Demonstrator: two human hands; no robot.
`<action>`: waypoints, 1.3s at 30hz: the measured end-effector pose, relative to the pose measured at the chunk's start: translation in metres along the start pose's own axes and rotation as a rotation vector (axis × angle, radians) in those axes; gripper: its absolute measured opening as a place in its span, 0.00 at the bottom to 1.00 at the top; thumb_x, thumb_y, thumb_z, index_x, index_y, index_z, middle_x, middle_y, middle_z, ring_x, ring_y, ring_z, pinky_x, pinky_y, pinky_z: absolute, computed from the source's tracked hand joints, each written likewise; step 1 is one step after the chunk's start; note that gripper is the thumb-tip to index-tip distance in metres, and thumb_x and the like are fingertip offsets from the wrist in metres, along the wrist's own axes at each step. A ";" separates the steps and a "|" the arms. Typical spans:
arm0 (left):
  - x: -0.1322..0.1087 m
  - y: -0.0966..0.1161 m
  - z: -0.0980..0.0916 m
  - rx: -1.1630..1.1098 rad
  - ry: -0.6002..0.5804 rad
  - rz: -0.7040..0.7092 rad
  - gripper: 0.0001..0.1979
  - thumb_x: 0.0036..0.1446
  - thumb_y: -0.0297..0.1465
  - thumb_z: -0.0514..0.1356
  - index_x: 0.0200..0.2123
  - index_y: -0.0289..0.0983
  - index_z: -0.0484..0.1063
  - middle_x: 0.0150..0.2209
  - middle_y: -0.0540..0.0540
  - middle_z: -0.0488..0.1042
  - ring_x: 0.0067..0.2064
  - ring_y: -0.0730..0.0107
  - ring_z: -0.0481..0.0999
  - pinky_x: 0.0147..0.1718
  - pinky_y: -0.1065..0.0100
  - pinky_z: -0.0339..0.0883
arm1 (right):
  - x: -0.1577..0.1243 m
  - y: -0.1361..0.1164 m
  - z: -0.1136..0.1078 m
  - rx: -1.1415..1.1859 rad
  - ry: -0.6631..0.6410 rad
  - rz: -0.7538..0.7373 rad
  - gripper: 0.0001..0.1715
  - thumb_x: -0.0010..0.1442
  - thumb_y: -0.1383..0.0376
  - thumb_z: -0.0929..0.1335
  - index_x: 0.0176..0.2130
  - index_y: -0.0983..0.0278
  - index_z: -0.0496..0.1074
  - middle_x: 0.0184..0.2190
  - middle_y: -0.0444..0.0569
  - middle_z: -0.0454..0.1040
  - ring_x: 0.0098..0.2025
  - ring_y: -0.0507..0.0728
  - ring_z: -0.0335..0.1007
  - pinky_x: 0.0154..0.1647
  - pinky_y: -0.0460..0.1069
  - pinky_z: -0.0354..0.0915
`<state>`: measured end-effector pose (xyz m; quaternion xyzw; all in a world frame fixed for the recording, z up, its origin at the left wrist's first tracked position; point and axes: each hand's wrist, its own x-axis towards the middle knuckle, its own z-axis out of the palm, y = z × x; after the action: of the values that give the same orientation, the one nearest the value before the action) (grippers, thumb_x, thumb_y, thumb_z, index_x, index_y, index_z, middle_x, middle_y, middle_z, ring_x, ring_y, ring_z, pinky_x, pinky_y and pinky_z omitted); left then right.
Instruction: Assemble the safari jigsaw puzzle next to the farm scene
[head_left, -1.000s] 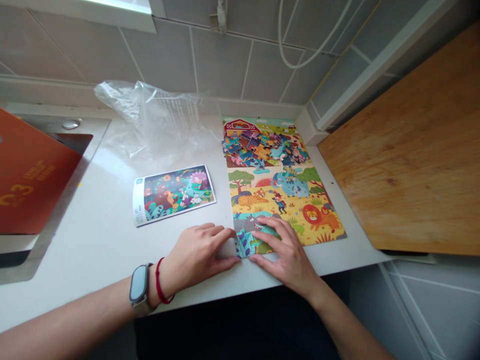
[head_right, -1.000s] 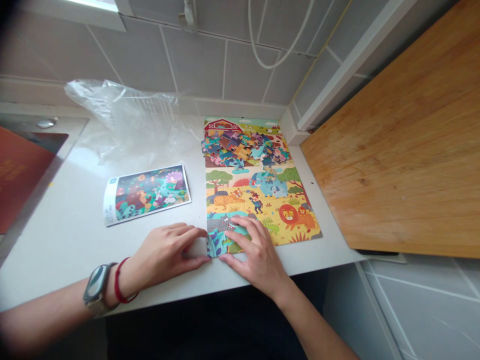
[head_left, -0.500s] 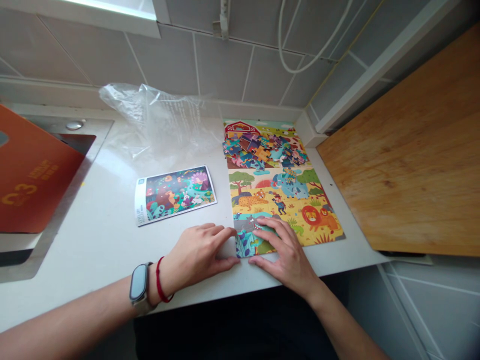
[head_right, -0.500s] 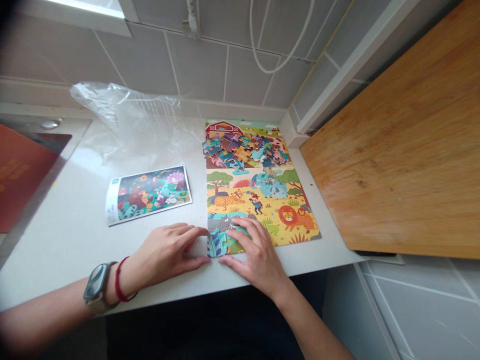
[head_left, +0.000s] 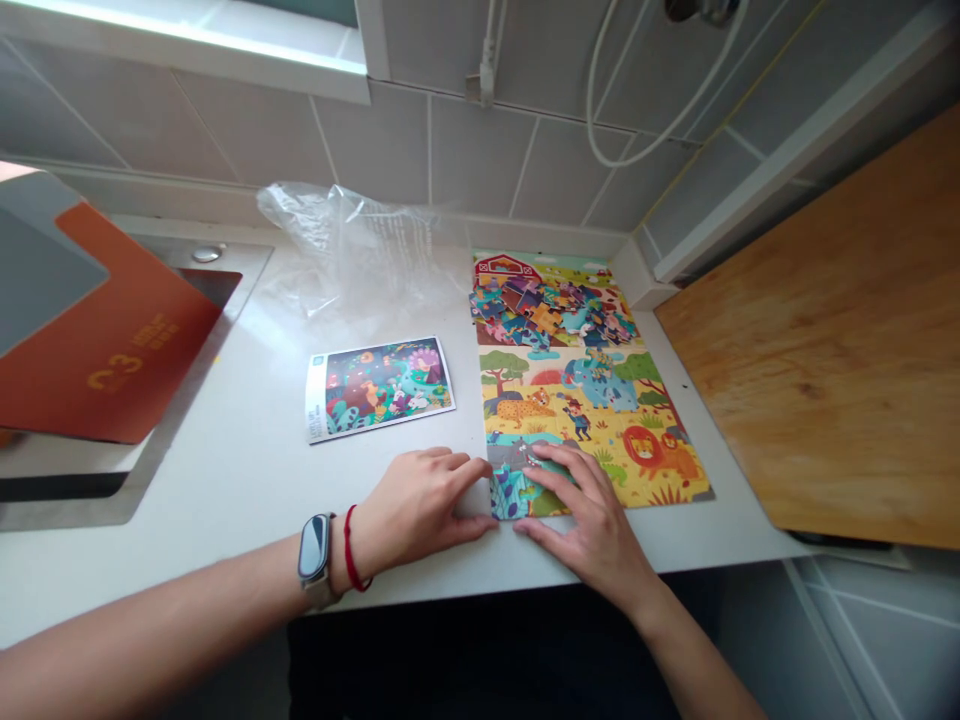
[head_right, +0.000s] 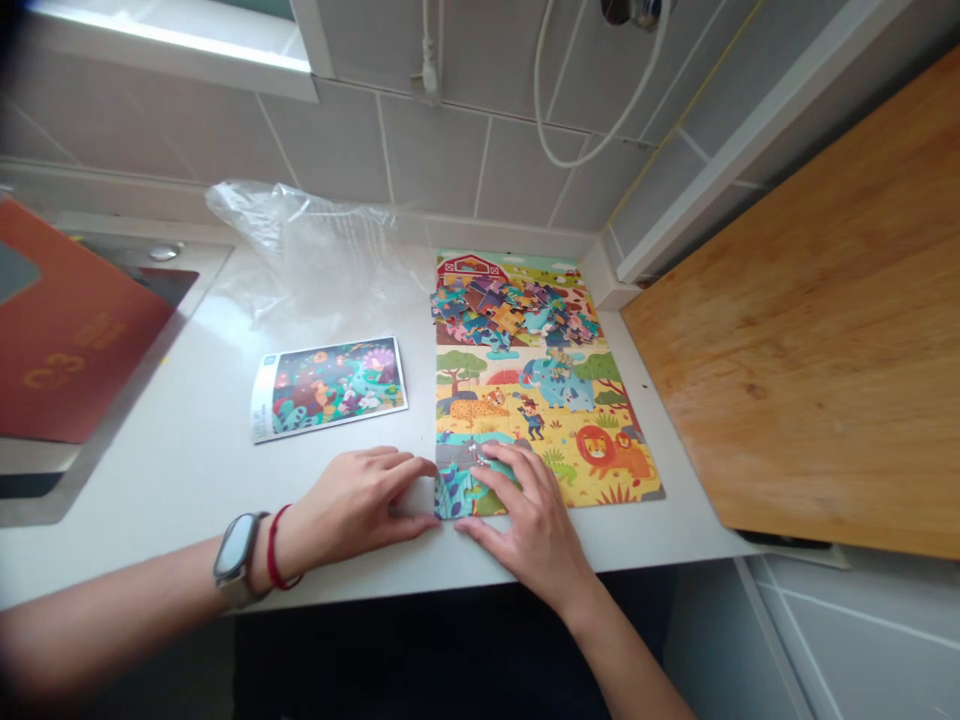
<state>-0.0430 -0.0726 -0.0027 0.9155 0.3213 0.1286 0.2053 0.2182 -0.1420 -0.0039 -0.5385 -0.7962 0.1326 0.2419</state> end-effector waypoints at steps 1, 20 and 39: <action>0.000 0.000 0.000 0.002 -0.002 -0.006 0.19 0.62 0.47 0.67 0.49 0.41 0.73 0.36 0.47 0.81 0.38 0.60 0.82 0.33 0.66 0.70 | 0.000 0.001 0.001 0.000 0.002 -0.005 0.25 0.63 0.54 0.76 0.56 0.57 0.75 0.61 0.56 0.74 0.63 0.69 0.69 0.63 0.69 0.69; 0.003 -0.010 -0.010 -0.098 0.042 0.132 0.29 0.76 0.41 0.52 0.20 0.37 0.68 0.23 0.48 0.72 0.26 0.71 0.70 0.26 0.65 0.55 | 0.000 0.003 0.002 -0.002 0.015 -0.034 0.25 0.64 0.52 0.75 0.57 0.56 0.75 0.60 0.56 0.74 0.63 0.70 0.70 0.63 0.68 0.69; 0.002 -0.014 -0.007 -0.448 0.139 0.037 0.21 0.63 0.25 0.54 0.16 0.36 0.65 0.28 0.48 0.78 0.23 0.77 0.70 0.26 0.70 0.57 | -0.003 0.004 0.002 0.020 0.039 -0.004 0.25 0.69 0.49 0.70 0.60 0.56 0.73 0.60 0.55 0.74 0.63 0.67 0.70 0.63 0.64 0.68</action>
<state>-0.0514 -0.0590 -0.0026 0.8417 0.2812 0.2631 0.3785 0.2211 -0.1430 -0.0084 -0.5369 -0.7910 0.1295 0.2633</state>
